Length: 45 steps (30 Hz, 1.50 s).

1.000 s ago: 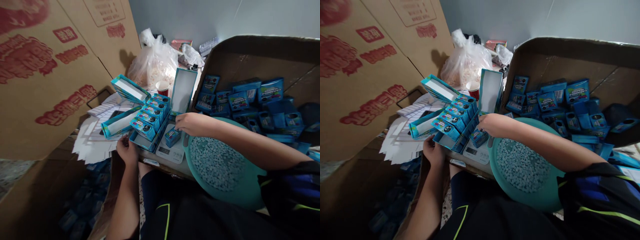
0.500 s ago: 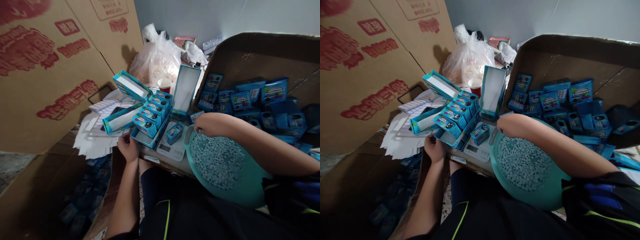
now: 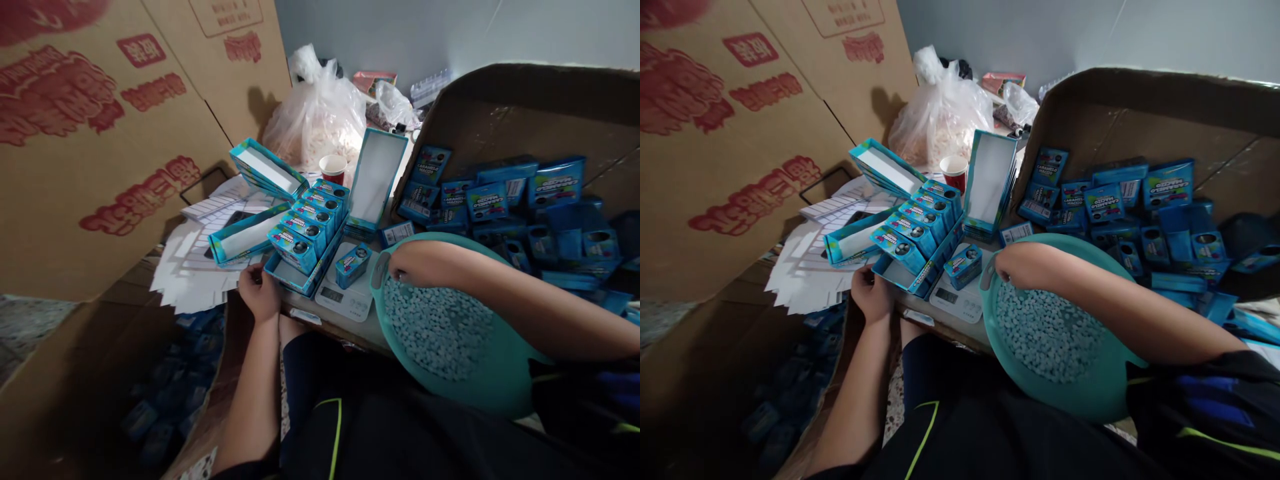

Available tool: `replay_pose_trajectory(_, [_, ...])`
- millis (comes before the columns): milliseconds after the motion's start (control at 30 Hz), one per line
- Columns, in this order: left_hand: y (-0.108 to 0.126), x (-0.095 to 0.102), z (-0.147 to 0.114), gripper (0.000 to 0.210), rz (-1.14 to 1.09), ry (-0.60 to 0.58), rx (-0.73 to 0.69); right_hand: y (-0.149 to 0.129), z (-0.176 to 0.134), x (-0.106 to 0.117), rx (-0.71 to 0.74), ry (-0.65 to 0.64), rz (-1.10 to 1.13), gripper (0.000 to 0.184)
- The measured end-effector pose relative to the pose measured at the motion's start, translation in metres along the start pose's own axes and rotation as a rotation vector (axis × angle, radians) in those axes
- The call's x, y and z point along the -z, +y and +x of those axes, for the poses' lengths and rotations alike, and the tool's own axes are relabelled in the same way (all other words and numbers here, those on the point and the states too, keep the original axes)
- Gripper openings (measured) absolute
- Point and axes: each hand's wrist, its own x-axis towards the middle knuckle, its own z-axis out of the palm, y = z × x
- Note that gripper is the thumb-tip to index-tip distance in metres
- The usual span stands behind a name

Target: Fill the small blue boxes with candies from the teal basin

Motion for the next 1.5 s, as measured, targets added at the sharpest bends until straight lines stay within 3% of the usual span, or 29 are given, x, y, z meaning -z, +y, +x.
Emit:
replay_pose_trajectory(167, [0.002, 0.0, 0.0, 0.026, -0.008, -0.004, 0.006, 0.0, -0.001, 0.008, -0.001, 0.005, -0.022, 0.028])
replay_pose_trajectory(600, [0.01, 0.002, -0.002, 0.035, 0.011, -0.027, 0.039, -0.013, 0.016, 0.062, 0.12, 0.303, -0.098, 0.029])
replay_pose_trajectory(833, [0.01, 0.001, -0.001, 0.032, 0.016, -0.025, 0.056, -0.02, 0.034, 0.05, 0.097, 0.377, -0.029, 0.03])
replay_pose_trajectory(1133, [0.011, 0.002, -0.002, 0.029, 0.014, -0.033, 0.047, -0.013, 0.033, 0.045, 0.074, 0.46, 0.082, 0.026])
replay_pose_trajectory(1500, [0.007, 0.002, -0.002, 0.03, 0.011, -0.028, 0.038, -0.014, 0.036, 0.038, 0.115, 0.474, 0.076, 0.028])
